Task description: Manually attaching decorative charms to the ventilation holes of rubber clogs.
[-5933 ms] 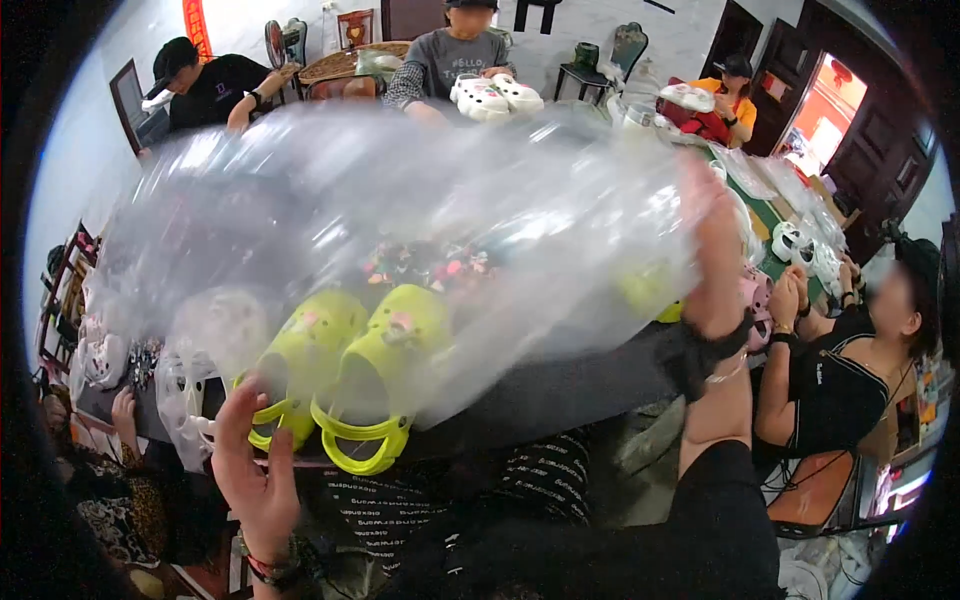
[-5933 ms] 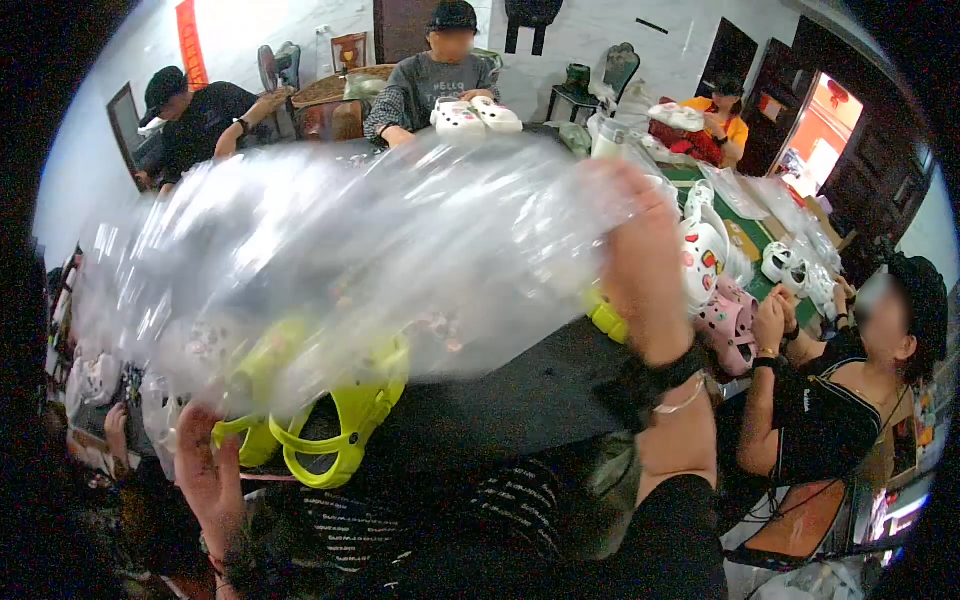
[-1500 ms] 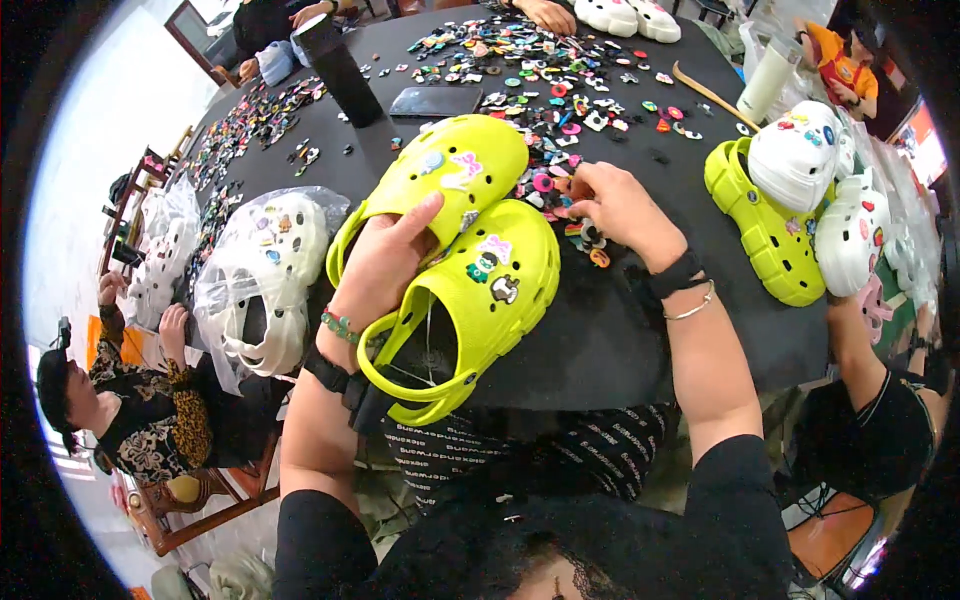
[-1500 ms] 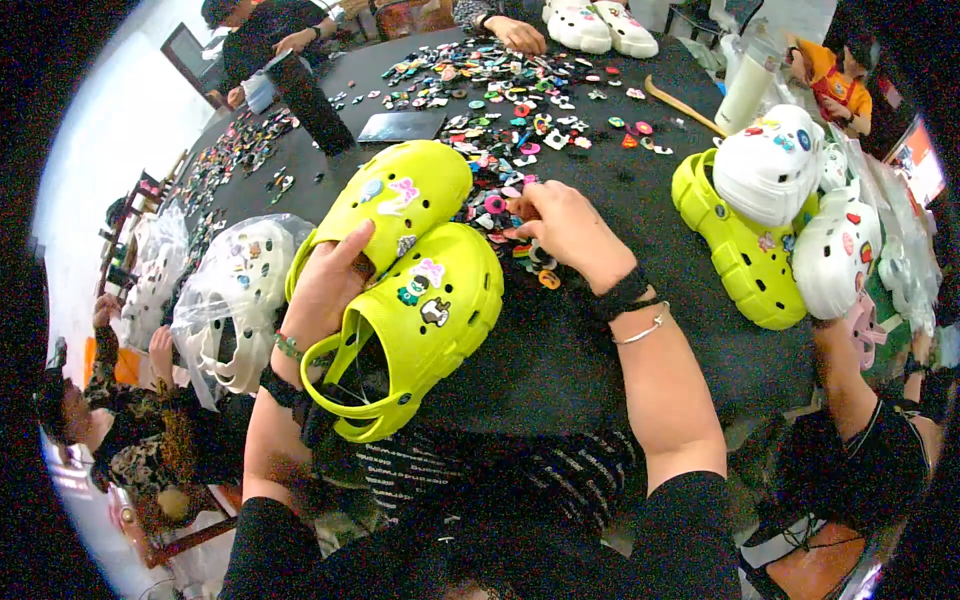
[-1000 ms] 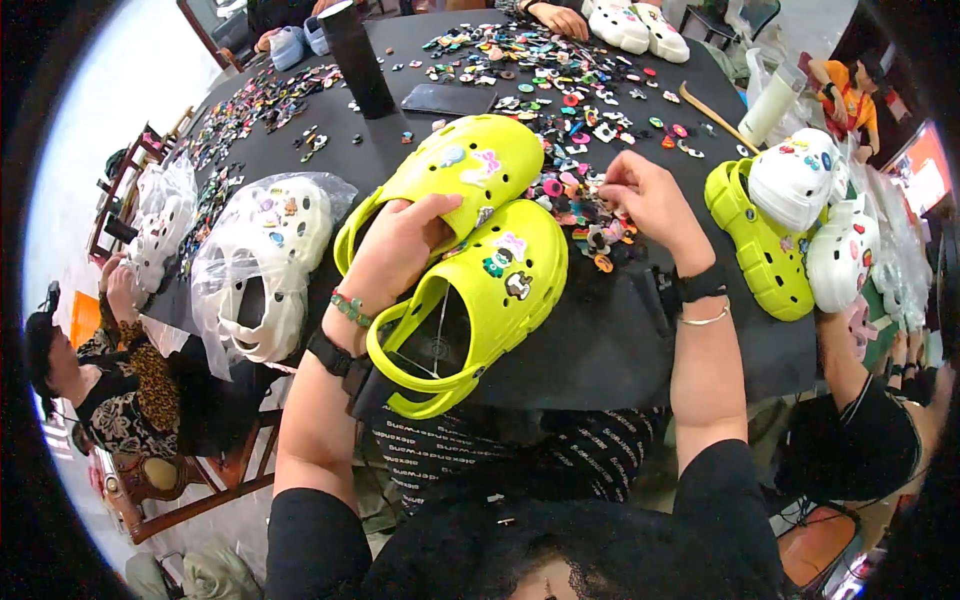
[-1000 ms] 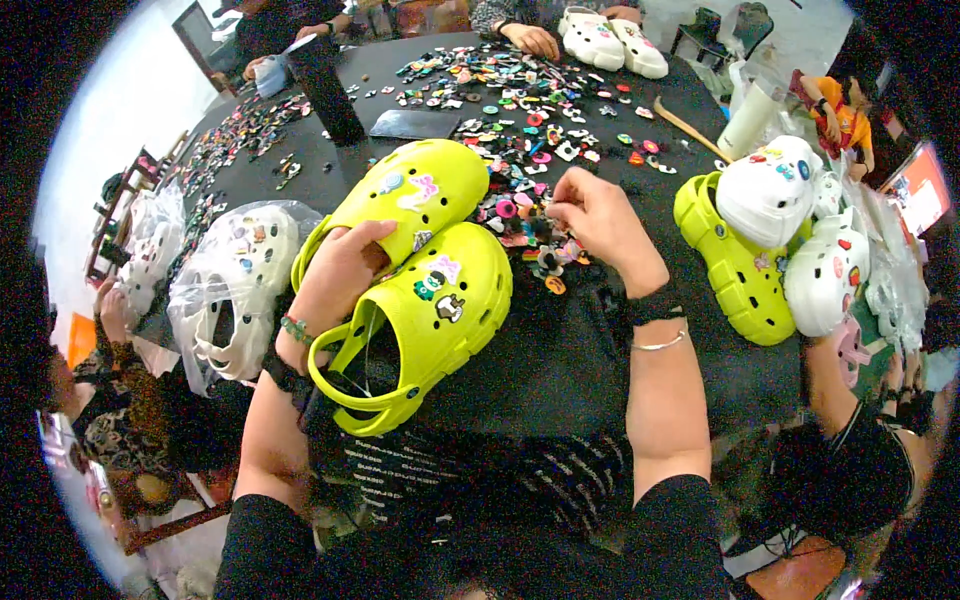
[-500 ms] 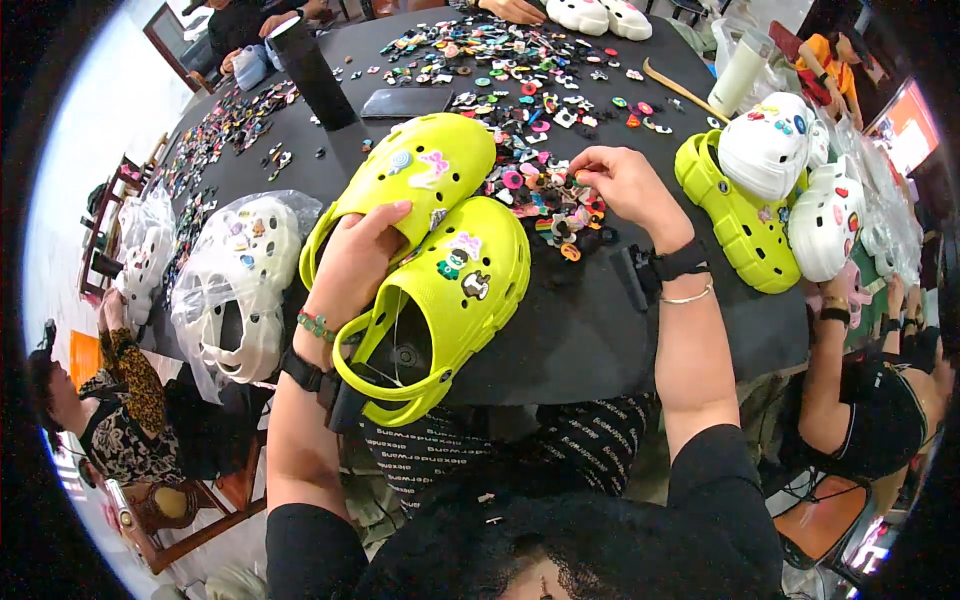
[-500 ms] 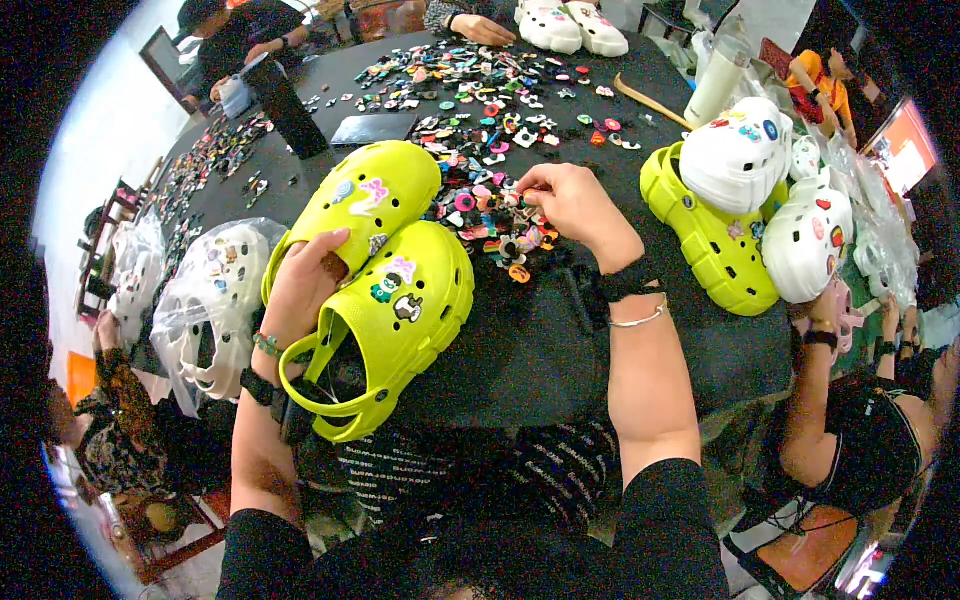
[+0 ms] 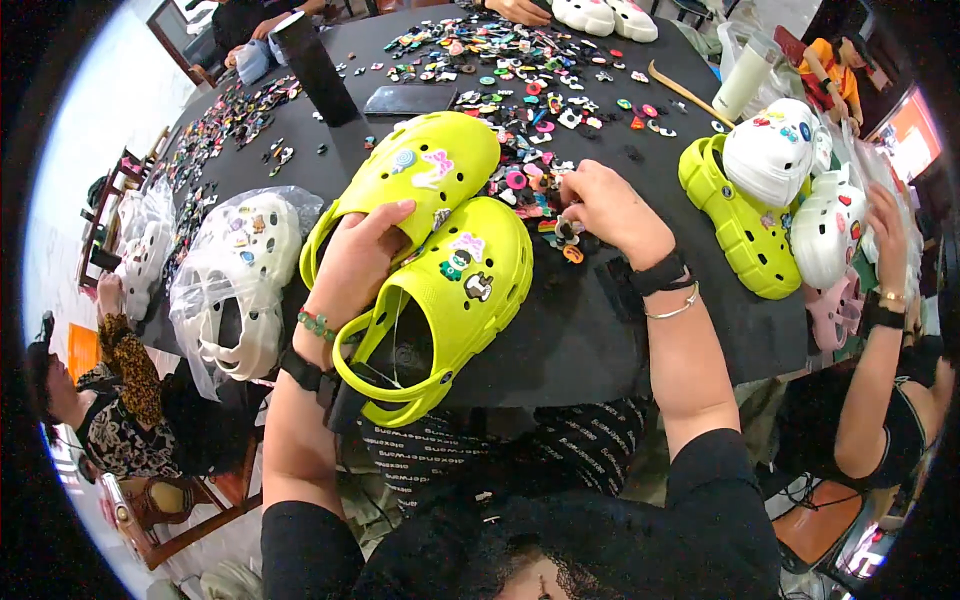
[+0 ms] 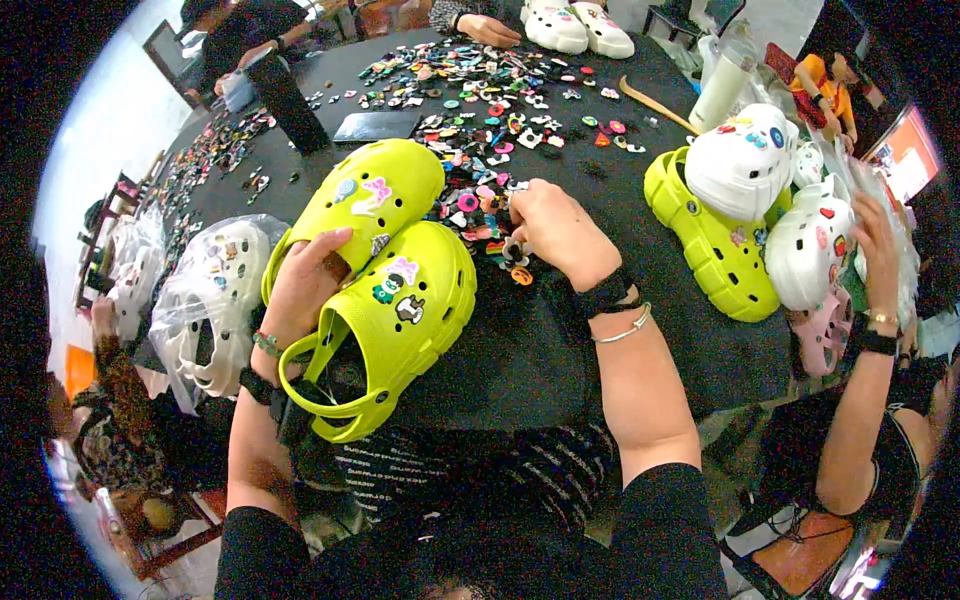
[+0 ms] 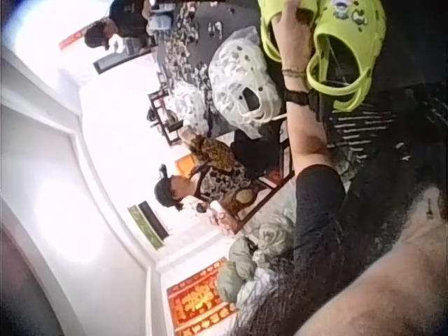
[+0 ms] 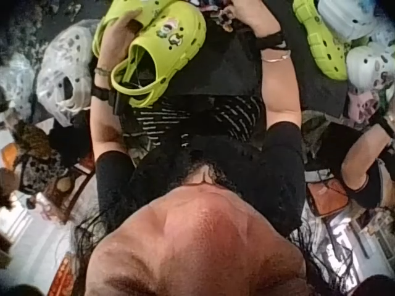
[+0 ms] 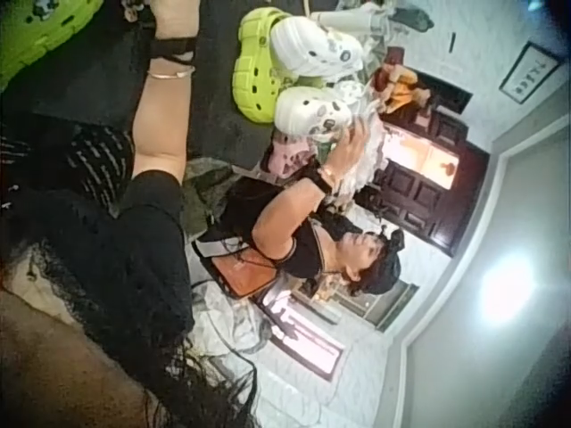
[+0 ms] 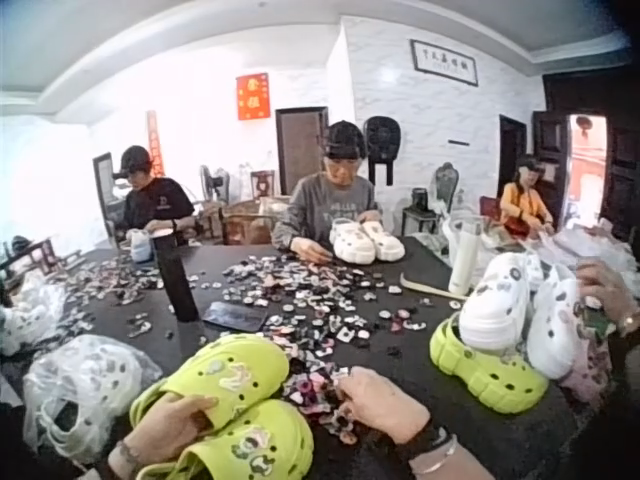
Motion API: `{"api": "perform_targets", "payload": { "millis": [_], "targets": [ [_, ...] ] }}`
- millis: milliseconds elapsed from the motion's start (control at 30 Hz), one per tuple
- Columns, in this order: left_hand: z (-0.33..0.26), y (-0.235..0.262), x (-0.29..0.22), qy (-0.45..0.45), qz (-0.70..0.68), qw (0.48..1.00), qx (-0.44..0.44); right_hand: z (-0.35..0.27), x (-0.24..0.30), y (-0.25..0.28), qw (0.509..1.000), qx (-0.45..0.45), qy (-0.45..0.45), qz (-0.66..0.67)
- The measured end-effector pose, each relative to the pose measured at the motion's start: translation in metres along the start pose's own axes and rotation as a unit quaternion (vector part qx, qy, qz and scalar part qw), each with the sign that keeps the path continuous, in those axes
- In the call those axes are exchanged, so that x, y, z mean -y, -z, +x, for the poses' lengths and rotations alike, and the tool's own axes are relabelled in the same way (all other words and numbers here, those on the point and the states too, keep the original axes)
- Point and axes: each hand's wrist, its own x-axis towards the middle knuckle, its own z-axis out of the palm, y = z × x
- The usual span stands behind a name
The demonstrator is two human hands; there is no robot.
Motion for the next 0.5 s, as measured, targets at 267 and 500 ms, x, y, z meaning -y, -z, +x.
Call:
{"api": "perform_targets", "payload": {
  "millis": [267, 500],
  "targets": [
    [0.001, 0.001, 0.0, -0.001, 0.004, 1.0, 0.011, 0.007, 0.018, 0.02, 0.996, 0.012, -0.047, 0.074],
    [0.0, 0.004, -0.003, -0.024, 0.113, 0.993, 0.034, 0.037, 0.054, 0.016, 0.911, -0.072, -0.026, 0.406]
  ]
}}
